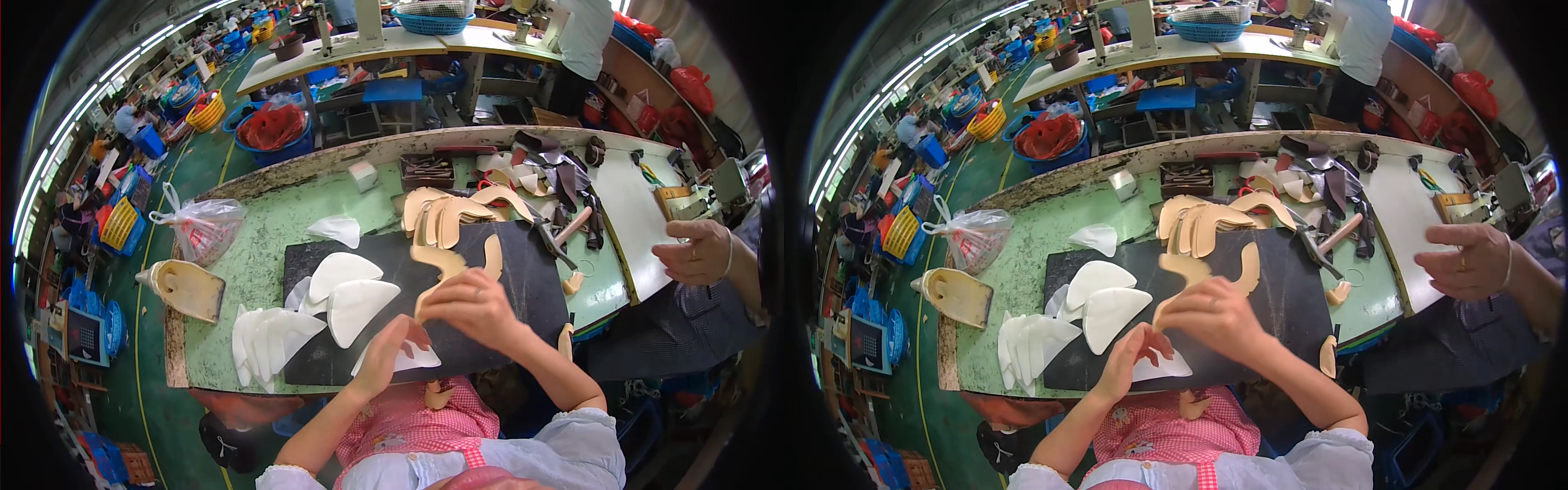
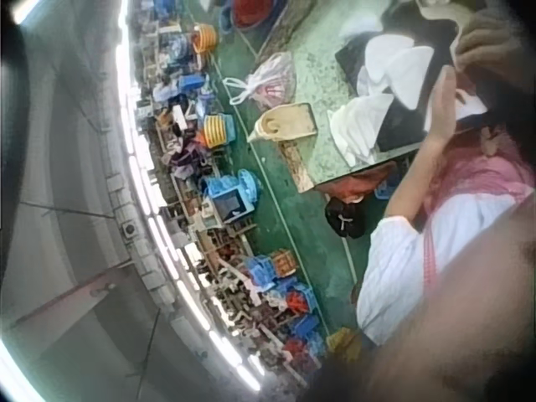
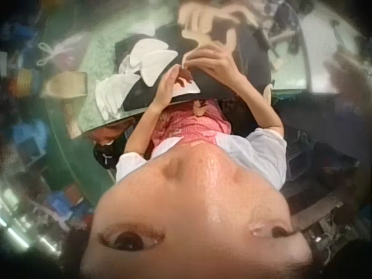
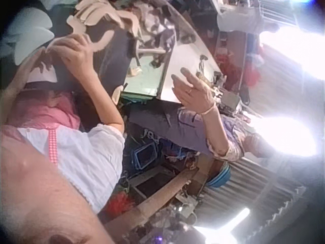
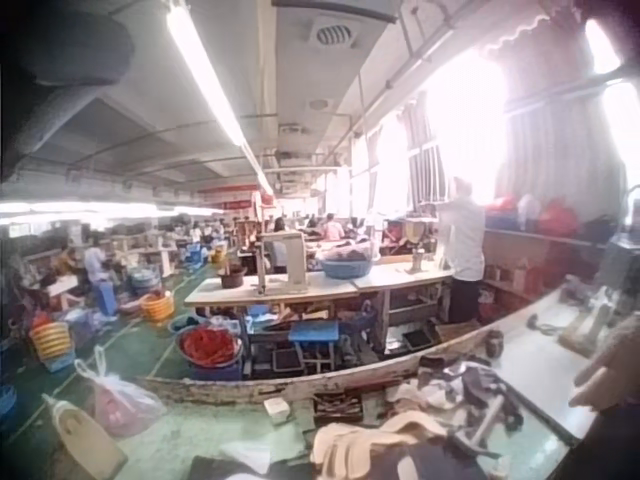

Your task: Applying small beige adhesive components to white shoe lining pieces by hand at a workstation.

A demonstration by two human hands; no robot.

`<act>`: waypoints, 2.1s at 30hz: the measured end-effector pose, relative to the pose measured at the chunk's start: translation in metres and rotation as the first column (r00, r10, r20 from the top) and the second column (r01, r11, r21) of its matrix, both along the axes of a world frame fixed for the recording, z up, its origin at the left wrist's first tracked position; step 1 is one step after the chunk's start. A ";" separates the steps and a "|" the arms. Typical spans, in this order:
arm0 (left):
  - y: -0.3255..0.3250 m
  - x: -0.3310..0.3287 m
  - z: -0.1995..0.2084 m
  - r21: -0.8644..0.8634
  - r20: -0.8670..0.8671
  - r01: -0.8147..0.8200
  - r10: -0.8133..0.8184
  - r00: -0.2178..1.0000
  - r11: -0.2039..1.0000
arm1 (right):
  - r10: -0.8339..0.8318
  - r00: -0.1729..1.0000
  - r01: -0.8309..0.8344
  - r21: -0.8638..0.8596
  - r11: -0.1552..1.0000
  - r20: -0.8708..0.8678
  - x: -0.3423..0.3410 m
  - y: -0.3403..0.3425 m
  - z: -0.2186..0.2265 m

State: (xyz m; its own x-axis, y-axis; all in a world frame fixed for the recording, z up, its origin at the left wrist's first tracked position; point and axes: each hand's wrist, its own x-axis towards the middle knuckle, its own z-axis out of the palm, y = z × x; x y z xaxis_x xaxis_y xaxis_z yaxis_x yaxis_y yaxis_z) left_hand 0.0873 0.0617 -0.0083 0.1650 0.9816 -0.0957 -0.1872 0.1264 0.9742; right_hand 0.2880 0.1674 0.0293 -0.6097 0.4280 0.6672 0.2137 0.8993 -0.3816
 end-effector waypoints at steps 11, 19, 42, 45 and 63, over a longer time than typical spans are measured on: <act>0.003 0.002 0.029 0.186 -0.275 0.035 0.018 0.961 0.982 | -0.011 1.000 0.020 -0.647 0.762 0.018 -0.004 -0.029 0.016; -0.008 0.002 0.011 0.428 -0.616 0.060 0.242 0.750 0.902 | -0.016 0.987 0.101 -0.544 0.833 0.159 -0.019 -0.041 0.010; 0.134 -0.330 0.074 0.765 -0.543 -0.014 0.634 -0.551 0.643 | -0.459 0.875 0.379 -0.373 0.847 -0.152 0.035 0.014 -0.030; 0.147 -0.392 0.064 0.724 -0.541 -0.120 0.453 -0.709 0.679 | -0.404 0.913 0.404 -0.280 0.871 0.062 0.034 0.011 -0.046; 0.158 -0.416 0.096 0.421 -0.824 -0.217 0.272 -0.498 0.881 | -0.352 0.922 0.386 -0.378 0.841 0.159 0.016 0.033 -0.013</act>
State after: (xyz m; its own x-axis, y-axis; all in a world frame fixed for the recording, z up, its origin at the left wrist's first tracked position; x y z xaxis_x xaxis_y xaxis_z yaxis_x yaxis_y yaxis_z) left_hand -0.3289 0.2198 0.0882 -0.3751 0.8722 0.3141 0.8840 0.4385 -0.1621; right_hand 0.3038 0.2006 0.0164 -0.3974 0.8484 0.3497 0.5447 0.5247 -0.6542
